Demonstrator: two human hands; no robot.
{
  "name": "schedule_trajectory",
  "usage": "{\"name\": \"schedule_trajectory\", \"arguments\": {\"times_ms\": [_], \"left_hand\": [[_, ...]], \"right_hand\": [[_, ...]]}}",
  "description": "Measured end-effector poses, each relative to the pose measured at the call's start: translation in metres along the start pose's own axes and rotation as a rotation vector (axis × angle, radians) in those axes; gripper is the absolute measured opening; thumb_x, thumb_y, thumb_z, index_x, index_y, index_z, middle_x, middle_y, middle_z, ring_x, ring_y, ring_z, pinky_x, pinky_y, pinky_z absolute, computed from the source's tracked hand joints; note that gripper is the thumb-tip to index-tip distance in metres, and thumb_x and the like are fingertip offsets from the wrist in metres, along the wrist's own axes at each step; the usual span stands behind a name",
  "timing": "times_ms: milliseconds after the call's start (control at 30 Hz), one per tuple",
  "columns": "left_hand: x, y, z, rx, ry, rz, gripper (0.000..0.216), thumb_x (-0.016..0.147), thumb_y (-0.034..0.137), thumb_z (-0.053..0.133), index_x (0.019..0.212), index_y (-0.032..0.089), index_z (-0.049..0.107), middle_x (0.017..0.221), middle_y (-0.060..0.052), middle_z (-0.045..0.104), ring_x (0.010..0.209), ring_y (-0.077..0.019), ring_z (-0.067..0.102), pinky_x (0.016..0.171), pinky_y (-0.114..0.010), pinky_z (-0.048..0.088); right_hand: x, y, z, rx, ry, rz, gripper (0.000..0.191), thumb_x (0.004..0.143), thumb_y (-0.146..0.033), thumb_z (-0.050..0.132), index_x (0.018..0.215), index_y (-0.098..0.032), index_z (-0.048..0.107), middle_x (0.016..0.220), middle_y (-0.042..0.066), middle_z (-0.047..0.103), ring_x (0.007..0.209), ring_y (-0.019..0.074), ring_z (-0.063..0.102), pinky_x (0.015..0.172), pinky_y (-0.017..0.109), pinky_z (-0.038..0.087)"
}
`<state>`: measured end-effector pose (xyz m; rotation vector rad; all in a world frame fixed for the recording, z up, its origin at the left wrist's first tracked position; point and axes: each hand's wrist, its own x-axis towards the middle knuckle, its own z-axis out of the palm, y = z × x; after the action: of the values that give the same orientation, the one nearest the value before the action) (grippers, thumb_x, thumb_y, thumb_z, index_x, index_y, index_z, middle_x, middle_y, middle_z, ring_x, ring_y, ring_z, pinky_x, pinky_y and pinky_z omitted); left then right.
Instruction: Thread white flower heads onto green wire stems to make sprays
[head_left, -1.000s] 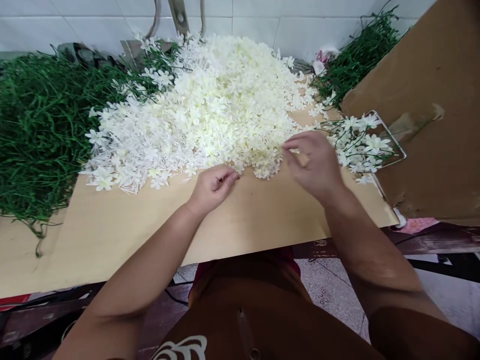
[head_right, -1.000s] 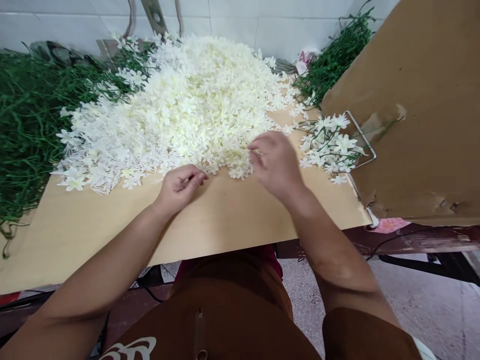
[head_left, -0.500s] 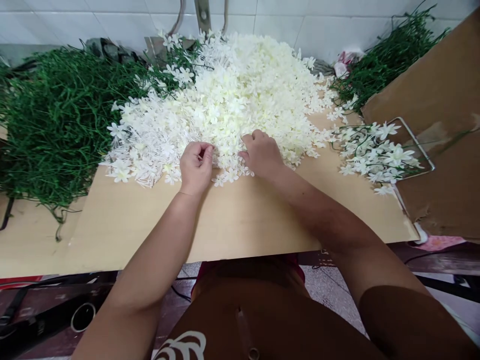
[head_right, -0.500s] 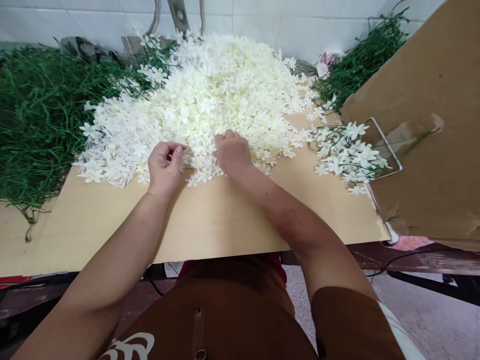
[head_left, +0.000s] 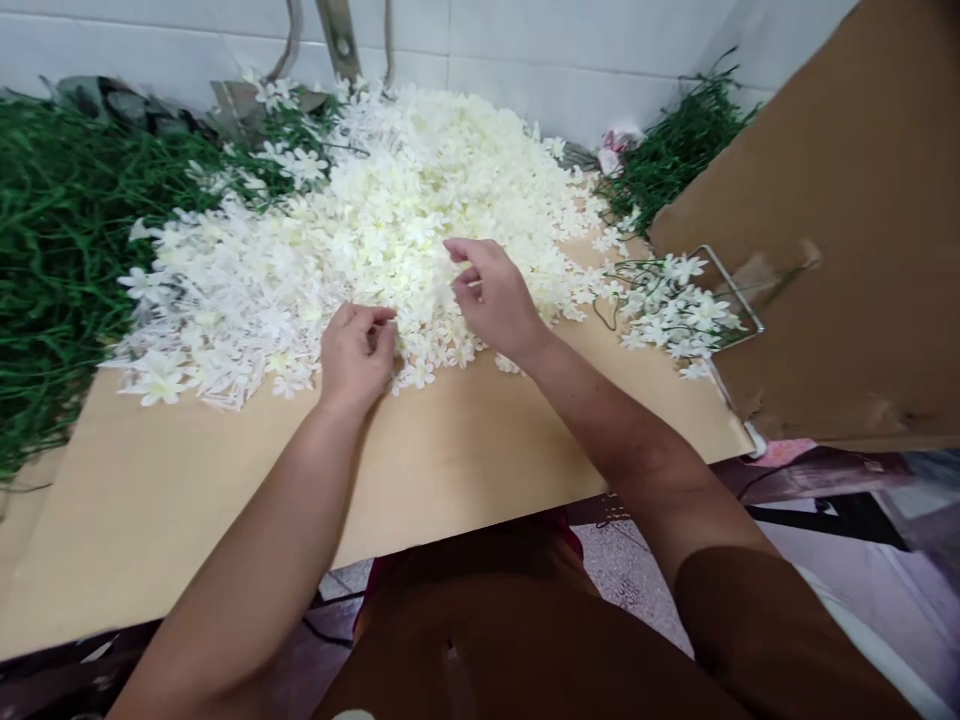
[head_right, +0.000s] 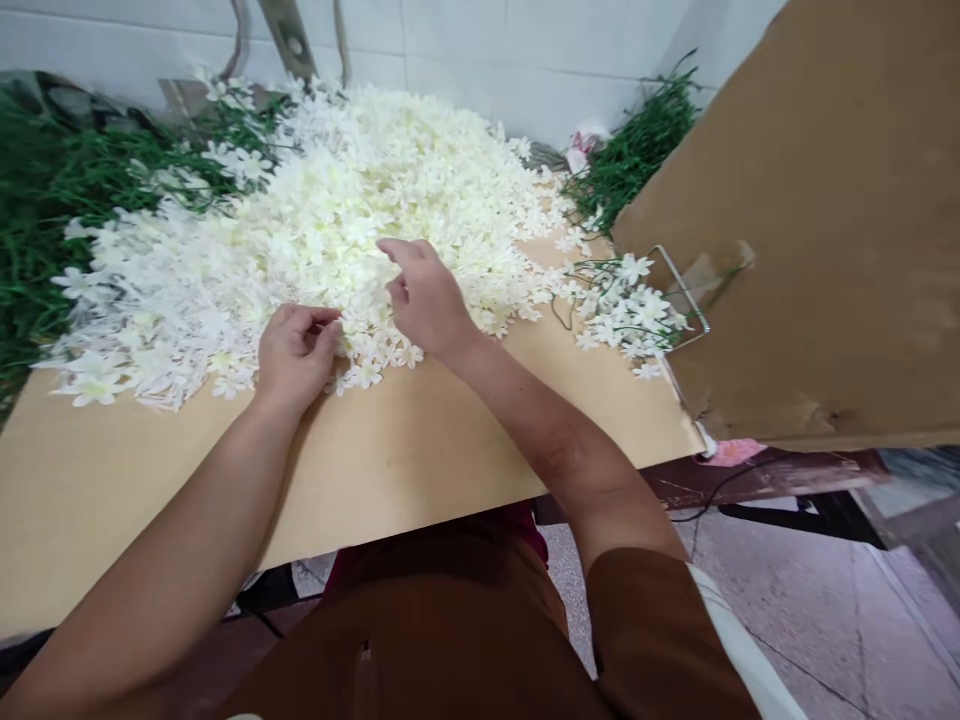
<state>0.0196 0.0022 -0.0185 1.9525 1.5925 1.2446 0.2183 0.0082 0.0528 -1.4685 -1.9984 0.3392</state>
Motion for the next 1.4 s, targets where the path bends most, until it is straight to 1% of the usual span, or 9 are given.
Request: {"name": "schedule_trajectory", "arguments": {"times_ms": [300,400,500,667,833,967,1100,1200,1400], "left_hand": [[-0.001,-0.005,0.005,-0.044,0.046,0.068,0.015,0.082,0.024,0.062,0.091,0.022,0.074,0.085,-0.005,0.062,0.072,-0.0196,0.06,0.073,-0.038,0.051],[-0.001,0.0,0.005,-0.008,0.013,0.04,0.019,0.081,0.024,0.06,0.093,0.02,0.074,0.087,-0.005,0.062,0.073,-0.0198,0.06,0.077,-0.038,0.051],[-0.001,0.002,0.005,0.021,-0.014,0.014,0.019,0.081,0.023,0.06,0.093,0.019,0.074,0.087,-0.005,0.062,0.076,-0.0208,0.061,0.08,-0.039,0.051],[0.001,0.004,0.002,0.04,-0.031,-0.001,0.012,0.078,0.019,0.059,0.082,0.018,0.071,0.081,-0.004,0.062,0.073,-0.0197,0.06,0.076,-0.037,0.049],[0.0,0.005,0.0,0.01,0.01,0.045,0.008,0.081,0.02,0.057,0.08,0.02,0.065,0.084,-0.004,0.065,0.076,-0.0192,0.061,0.074,-0.034,0.048],[-0.002,0.007,0.0,-0.006,0.081,0.107,0.007,0.083,0.019,0.056,0.085,0.02,0.062,0.085,-0.005,0.065,0.076,-0.0185,0.06,0.076,-0.035,0.047],[-0.002,0.007,0.0,-0.04,0.161,0.098,0.006,0.086,0.02,0.055,0.091,0.02,0.058,0.087,-0.004,0.063,0.076,-0.0169,0.058,0.075,-0.033,0.046],[-0.001,0.002,-0.004,-0.071,0.32,0.084,0.004,0.088,0.024,0.053,0.092,0.021,0.053,0.086,-0.003,0.057,0.076,-0.016,0.054,0.073,-0.032,0.046],[0.011,-0.018,-0.026,-0.073,0.73,-0.004,0.023,0.085,0.019,0.049,0.108,0.021,0.044,0.106,-0.008,0.052,0.093,-0.0172,0.055,0.082,-0.032,0.048]], "right_hand": [[-0.039,0.039,-0.037,-0.298,0.034,0.174,0.041,0.086,-0.023,0.061,0.125,-0.011,0.057,0.124,0.02,0.055,0.115,0.0329,0.056,0.1,0.048,0.049],[-0.049,0.062,-0.028,-0.341,-0.059,0.279,0.05,0.081,-0.032,0.069,0.123,-0.01,0.057,0.121,0.022,0.054,0.114,0.0375,0.054,0.099,0.054,0.048],[-0.043,0.066,-0.003,-0.258,-0.079,0.18,0.048,0.08,-0.032,0.068,0.122,-0.012,0.057,0.12,0.02,0.052,0.11,0.035,0.053,0.098,0.055,0.048],[-0.018,0.048,0.026,-0.164,-0.102,0.077,0.044,0.076,-0.019,0.064,0.119,-0.014,0.057,0.129,0.019,0.048,0.119,0.032,0.049,0.105,0.05,0.045],[-0.01,0.04,0.003,-0.248,-0.104,0.029,0.048,0.072,-0.028,0.073,0.116,-0.016,0.06,0.136,0.021,0.044,0.119,0.0382,0.046,0.094,0.056,0.049],[0.004,0.018,-0.02,-0.262,-0.026,-0.138,0.027,0.082,-0.028,0.067,0.105,-0.015,0.067,0.116,0.018,0.058,0.113,0.035,0.05,0.097,0.055,0.044],[0.031,-0.029,-0.005,-0.159,-0.179,-0.283,0.022,0.091,-0.012,0.047,0.093,-0.014,0.07,0.099,0.013,0.066,0.096,0.0251,0.058,0.09,0.041,0.045],[0.047,-0.06,0.025,-0.149,-0.316,-0.34,0.027,0.091,-0.008,0.045,0.094,-0.014,0.071,0.1,0.012,0.069,0.092,0.0226,0.06,0.081,0.035,0.044],[0.059,-0.084,0.072,-0.318,-0.311,-0.343,0.035,0.089,-0.009,0.055,0.122,-0.01,0.067,0.123,0.022,0.066,0.116,0.0333,0.058,0.089,0.041,0.046]]}}
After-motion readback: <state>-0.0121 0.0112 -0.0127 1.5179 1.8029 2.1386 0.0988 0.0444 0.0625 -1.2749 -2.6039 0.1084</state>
